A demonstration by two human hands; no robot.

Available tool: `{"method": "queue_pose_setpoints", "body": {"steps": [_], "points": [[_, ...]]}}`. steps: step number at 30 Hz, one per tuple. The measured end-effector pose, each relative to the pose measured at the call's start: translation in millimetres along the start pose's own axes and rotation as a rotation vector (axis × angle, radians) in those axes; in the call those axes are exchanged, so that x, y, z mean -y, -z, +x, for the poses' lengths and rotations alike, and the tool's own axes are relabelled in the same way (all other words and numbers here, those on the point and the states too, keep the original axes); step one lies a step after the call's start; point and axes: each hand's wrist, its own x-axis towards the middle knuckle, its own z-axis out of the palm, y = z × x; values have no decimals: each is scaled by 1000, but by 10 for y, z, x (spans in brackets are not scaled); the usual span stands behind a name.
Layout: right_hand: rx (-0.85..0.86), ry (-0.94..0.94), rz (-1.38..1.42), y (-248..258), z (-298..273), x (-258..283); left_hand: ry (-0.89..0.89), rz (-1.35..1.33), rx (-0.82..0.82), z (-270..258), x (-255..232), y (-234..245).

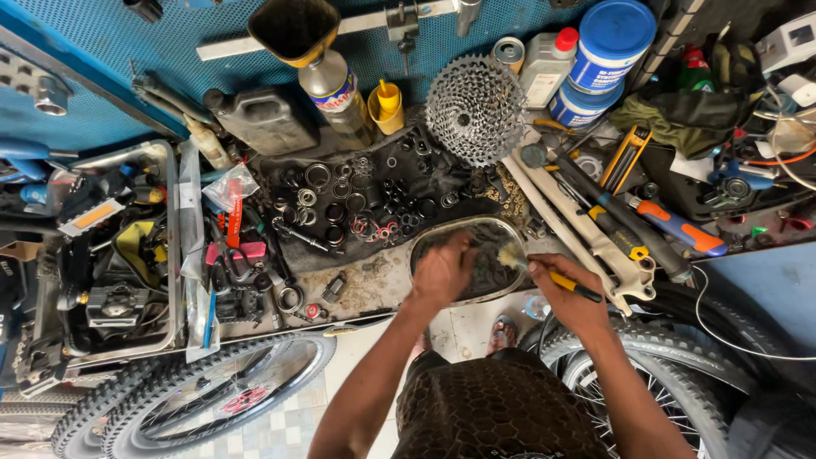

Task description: The person cleans small bicycle parts by scrubbing them with a brush in a metal tray filled with liquid. The person repeatedly picks up parts, scrubs them, and places them back on the workbench.

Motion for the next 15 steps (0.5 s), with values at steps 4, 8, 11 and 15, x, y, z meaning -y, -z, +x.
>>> {"method": "queue_pose_setpoints", "body": {"steps": [4, 8, 11, 15], "points": [[5, -15, -10, -12, -30, 5, -36, 82, -99, 283, 137, 278], [43, -19, -8, -9, -46, 29, -61, 272, -190, 602, 383, 487], [34, -9, -37, 14, -74, 47, -13, 324, -156, 697, 548, 518], [45, -4, -23, 38, -90, 41, 88, 387, -76, 702, 569, 455]]}}
